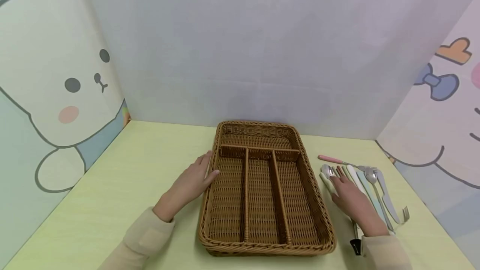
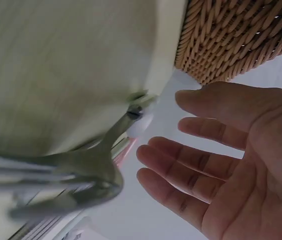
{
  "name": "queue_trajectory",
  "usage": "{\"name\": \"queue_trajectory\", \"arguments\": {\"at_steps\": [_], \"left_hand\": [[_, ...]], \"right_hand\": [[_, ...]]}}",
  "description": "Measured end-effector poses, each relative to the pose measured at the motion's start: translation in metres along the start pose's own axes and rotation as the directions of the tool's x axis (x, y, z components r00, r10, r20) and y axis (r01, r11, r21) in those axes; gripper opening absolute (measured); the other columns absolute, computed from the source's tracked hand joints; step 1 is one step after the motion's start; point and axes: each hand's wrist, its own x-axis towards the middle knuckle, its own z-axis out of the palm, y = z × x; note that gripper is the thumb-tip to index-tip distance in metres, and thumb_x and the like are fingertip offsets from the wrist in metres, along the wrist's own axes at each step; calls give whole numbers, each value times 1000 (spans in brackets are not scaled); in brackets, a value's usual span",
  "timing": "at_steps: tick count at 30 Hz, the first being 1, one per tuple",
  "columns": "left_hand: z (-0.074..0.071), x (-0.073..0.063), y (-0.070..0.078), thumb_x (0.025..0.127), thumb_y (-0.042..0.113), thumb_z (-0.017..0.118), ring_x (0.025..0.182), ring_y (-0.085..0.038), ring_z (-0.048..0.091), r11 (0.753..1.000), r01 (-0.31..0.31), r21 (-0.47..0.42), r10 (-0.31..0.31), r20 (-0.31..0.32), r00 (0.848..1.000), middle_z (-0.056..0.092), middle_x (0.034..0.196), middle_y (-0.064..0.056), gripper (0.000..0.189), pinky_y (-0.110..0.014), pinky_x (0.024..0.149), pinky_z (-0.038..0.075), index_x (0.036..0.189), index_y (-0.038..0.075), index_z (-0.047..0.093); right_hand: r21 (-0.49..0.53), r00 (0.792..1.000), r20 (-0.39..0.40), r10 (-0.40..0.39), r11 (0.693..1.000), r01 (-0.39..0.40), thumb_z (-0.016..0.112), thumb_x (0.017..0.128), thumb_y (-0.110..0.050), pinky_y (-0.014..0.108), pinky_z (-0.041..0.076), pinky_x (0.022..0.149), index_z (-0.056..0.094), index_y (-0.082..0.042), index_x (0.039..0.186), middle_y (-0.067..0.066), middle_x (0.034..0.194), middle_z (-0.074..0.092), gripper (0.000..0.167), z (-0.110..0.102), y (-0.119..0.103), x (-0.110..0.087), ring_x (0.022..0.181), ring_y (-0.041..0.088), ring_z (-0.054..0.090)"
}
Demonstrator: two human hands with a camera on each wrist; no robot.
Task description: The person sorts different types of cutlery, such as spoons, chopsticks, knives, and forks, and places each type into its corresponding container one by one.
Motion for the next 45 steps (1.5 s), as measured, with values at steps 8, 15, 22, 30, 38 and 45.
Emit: {"name": "queue_trajectory", "arguments": {"at_steps": [8,15,22,30,38,45], "left_hand": [[5,7,2,97,25,44,118,-47,44,999,-12,-40,11,-10,1000,31,138,-35,61,-52,93,44,141,-10,21],[13,13,-1,98,19,41,122,-46,40,999,-28,-42,27,-23,999,29,139,-35,56,-51,94,44,139,-14,22],[17,15,-1,97,14,39,124,-45,40,997,-38,-70,35,-33,999,31,139,-34,53,-49,96,43,138,-15,21],[18,15,1,96,10,39,125,-44,39,997,-46,-57,45,-32,999,31,138,-35,51,-48,97,42,136,-17,23],[19,15,1,96,10,39,123,-44,40,997,-53,-50,51,-38,998,33,136,-36,51,-48,96,44,136,-18,24],[20,15,0,96,10,40,120,-45,43,997,-60,-41,57,-53,997,35,134,-36,51,-48,93,46,135,-18,25]], "right_hand": [[36,996,77,47,998,-50,56,78,5,57,47,78,45,10,126,39,137,27,50,4,6,-1,117,53,38],[-30,998,62,25,999,-23,55,78,7,52,51,70,49,11,119,39,122,45,42,6,8,0,106,50,48],[-5,996,89,16,1000,-16,50,81,7,41,52,63,49,10,119,26,84,61,38,5,8,0,89,33,60],[4,997,81,11,1000,-11,44,81,11,27,40,47,49,12,115,5,57,48,34,6,7,-1,55,19,48],[34,993,113,33,999,-37,45,76,13,24,36,44,44,14,121,4,58,46,44,4,3,-3,50,14,43],[69,998,67,20,997,-24,43,72,21,25,39,48,45,14,120,23,79,61,49,1,1,-4,90,38,58]]}}
